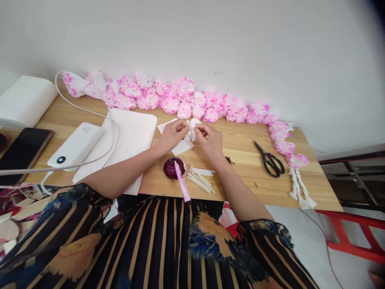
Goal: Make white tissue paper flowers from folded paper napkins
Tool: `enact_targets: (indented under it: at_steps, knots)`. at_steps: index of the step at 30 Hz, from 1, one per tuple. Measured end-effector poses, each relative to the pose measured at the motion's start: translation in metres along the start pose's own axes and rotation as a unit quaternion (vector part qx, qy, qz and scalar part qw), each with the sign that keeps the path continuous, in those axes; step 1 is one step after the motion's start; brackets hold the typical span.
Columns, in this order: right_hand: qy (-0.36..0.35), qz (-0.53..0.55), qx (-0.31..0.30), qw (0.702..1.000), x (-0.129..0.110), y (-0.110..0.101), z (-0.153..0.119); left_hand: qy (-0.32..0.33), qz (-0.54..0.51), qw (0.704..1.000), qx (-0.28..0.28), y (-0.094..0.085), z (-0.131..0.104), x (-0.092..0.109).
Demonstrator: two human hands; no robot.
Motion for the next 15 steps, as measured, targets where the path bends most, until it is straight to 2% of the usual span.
enact_targets:
  at_steps: [5, 7, 11, 15]
  knots:
    - [0.052, 0.146, -0.016, 0.988, 0.002, 0.0, 0.004, -0.004, 0.015, 1.0, 0.015, 0.0, 0.0, -0.003]
    - [0.052, 0.145, -0.019, 0.988, 0.0, -0.001, 0.004, 0.005, 0.055, 0.998, 0.019, 0.0, -0.002, 0.0]
    - [0.034, 0.079, -0.004, 0.996, -0.006, -0.004, 0.0, 0.033, 0.145, 0.989, 0.017, 0.002, -0.007, 0.008]
    - [0.03, 0.078, 0.01, 0.996, -0.004, -0.004, 0.0, 0.049, 0.146, 0.988, 0.019, 0.003, -0.008, 0.009]
Point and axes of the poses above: each hand's wrist, its own z-axis towards the middle knuckle, its own y-axis out of the palm, x = y × z, the point moved 1 cm from there along z, towards the middle knuckle, and after that the axes turned 13 degrees about -x, right-handed, at the moved point
